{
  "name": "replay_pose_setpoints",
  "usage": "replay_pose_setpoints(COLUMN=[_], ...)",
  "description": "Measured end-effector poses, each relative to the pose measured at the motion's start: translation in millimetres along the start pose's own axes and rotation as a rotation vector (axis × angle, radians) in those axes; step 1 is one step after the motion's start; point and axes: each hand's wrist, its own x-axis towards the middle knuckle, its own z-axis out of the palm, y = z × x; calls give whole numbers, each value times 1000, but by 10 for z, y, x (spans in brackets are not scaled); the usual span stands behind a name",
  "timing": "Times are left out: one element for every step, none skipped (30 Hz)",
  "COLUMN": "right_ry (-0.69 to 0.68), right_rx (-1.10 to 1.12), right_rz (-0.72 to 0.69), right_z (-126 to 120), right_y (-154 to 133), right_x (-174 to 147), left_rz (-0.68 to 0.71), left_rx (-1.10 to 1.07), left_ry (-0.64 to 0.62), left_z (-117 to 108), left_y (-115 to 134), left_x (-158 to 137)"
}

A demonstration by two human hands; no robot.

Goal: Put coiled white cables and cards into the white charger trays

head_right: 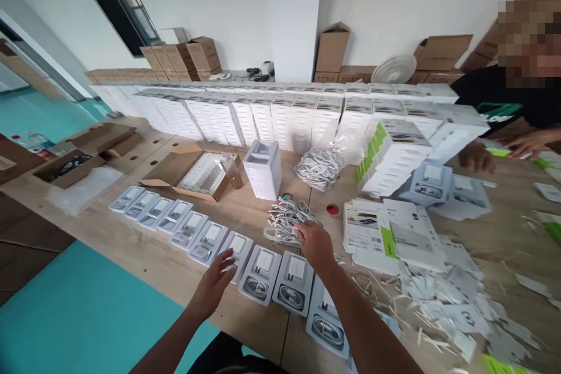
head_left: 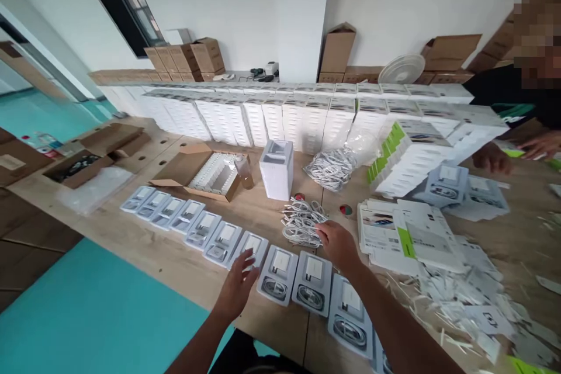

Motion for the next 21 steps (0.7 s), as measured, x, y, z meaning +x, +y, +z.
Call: replay_pose_setpoints(right_ry=[25,47,64,73,77,76,76,77,82,87,90,89,81,69,55,46,41,39,36,28,17], right_rx=[72,135,183,218,251,293,337,375,404,426,438,441,443,451,466,493,537,599,672,748,825], right_rz=[41,89,136,173,200,222,238,247,250,247,238,225,212,199,189,185,185,192,208,232,263], right_z=[23,58,100,144,189,232,274,314,355,397,441,489,541,596,654,712,769,824,874,920,963], right_y=[8,26,51,78,98,105,91,51,-17,-113,-234,-375,-530,-690,-849,-1000,-1139,-1263,-1371,-1461,-1530], right_x=[14,35,60,83,99,103,93,70,38,-1,-39,-73,-100,-118,-127,-131,-132,-131,-132,-134,-140], left_rz=[-71,-116,-138,-144,-144,-143,-147,-151,-154,-155,-155,-167,-193,-231,-275,-317,-353,-376,-388,-399,-410], left_rx=[-135,-221,-268,-284,-286,-286,-295,-306,-322,-347,-383,-436,-501,-567,-628,-678,-717,-746,-769,-790,-803], left_ry=[-40,-69,-98,-122,-149,-179,-211,-239,-258,-276,-294,-326,-374,-437,-508,-576,-633,-679,-715,-754,-794], left_z=[37,81,127,167,193,201,186,149,91,18,-64,-149,-230,-304,-367,-417,-456,-485,-509,-532,-555], left_y=[126,224,290,326,335,324,301,275,255,245,249,265,290,319,348,372,388,394,391,379,362], left_x=[97,192,278,353,416,471,522,574,631,696,770,851,936,1020,1099,1167,1222,1261,1290,1312,1337])
